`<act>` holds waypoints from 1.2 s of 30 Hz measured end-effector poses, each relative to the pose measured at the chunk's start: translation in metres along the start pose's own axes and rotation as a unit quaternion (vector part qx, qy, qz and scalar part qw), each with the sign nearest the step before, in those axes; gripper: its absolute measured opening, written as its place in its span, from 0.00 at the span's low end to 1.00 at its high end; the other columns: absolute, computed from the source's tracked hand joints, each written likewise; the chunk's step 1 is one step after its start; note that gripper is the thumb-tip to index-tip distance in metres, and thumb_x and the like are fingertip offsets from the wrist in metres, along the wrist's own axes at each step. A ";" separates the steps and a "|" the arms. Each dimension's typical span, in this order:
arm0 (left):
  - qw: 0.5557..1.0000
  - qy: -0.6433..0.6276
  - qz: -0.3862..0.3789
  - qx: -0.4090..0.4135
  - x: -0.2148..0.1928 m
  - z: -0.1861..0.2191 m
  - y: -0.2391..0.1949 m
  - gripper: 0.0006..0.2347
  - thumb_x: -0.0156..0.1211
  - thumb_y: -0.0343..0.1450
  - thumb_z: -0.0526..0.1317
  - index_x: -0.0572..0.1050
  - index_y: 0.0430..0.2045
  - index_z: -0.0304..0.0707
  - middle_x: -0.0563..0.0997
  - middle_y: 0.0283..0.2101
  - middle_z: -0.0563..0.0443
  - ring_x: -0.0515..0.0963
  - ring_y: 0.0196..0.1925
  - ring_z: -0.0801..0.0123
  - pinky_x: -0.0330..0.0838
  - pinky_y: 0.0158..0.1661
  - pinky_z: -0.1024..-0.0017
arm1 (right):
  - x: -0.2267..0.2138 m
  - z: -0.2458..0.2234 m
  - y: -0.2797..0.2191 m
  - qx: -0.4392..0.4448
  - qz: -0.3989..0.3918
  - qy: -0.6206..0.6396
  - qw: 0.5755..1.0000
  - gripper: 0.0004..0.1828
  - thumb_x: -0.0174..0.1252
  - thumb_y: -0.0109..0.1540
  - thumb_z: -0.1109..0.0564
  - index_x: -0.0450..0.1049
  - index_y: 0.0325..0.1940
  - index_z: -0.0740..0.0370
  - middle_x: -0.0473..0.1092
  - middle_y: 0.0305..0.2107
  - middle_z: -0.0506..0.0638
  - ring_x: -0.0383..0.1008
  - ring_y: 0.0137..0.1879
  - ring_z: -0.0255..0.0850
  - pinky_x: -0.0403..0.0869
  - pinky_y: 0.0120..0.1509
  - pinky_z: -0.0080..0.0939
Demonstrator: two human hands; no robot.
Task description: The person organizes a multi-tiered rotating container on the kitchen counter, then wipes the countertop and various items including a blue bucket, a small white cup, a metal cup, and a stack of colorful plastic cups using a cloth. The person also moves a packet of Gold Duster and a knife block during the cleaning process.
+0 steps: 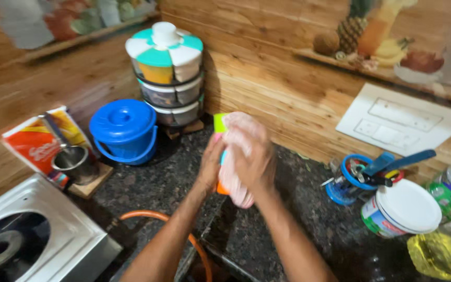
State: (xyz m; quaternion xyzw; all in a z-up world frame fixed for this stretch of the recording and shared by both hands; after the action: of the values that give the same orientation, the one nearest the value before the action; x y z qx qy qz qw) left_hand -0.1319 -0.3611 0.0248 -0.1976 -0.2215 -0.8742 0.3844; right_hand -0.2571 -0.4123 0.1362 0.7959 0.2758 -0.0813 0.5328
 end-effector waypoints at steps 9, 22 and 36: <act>0.972 -0.185 -0.073 -0.123 -0.016 0.064 0.002 0.24 0.53 0.74 0.56 0.73 0.56 0.35 0.82 0.47 0.45 0.81 0.47 0.61 0.75 0.49 0.63 | 0.011 -0.112 -0.020 -0.131 -0.174 0.022 0.976 0.09 0.62 0.58 0.56 0.83 0.41 0.52 0.75 0.50 0.53 0.73 0.58 0.56 0.75 0.53 0.43; 0.957 -0.218 -0.088 -0.172 -0.019 0.108 -0.023 0.29 0.51 0.70 0.62 0.73 0.53 0.35 0.83 0.44 0.41 0.86 0.41 0.57 0.83 0.44 0.58 | -0.004 -0.120 0.003 -0.083 0.023 0.072 0.994 0.14 0.65 0.58 0.65 0.81 0.47 0.57 0.77 0.45 0.57 0.76 0.57 0.47 0.73 0.62 0.45; 0.966 -0.231 0.116 0.015 -0.017 0.086 -0.020 0.21 0.55 0.71 0.60 0.71 0.47 0.45 0.76 0.36 0.51 0.80 0.37 0.64 0.77 0.40 0.62 | 0.029 -0.013 -0.028 0.216 0.183 0.286 0.915 0.15 0.58 0.64 0.60 0.77 0.54 0.65 0.76 0.51 0.53 0.75 0.58 0.41 0.73 0.64 0.39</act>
State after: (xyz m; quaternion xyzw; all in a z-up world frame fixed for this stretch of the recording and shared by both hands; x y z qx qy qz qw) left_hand -0.1213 -0.2927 0.0825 -0.4122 -0.2932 -0.7509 0.4246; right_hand -0.2491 -0.3827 0.1070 0.9173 0.2416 0.1918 0.2518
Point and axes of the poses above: each hand's wrist, its own y-axis towards the middle knuckle, its own x-axis out of the palm, z = x × y, the point moved 5 cm from there along y, towards the middle knuckle
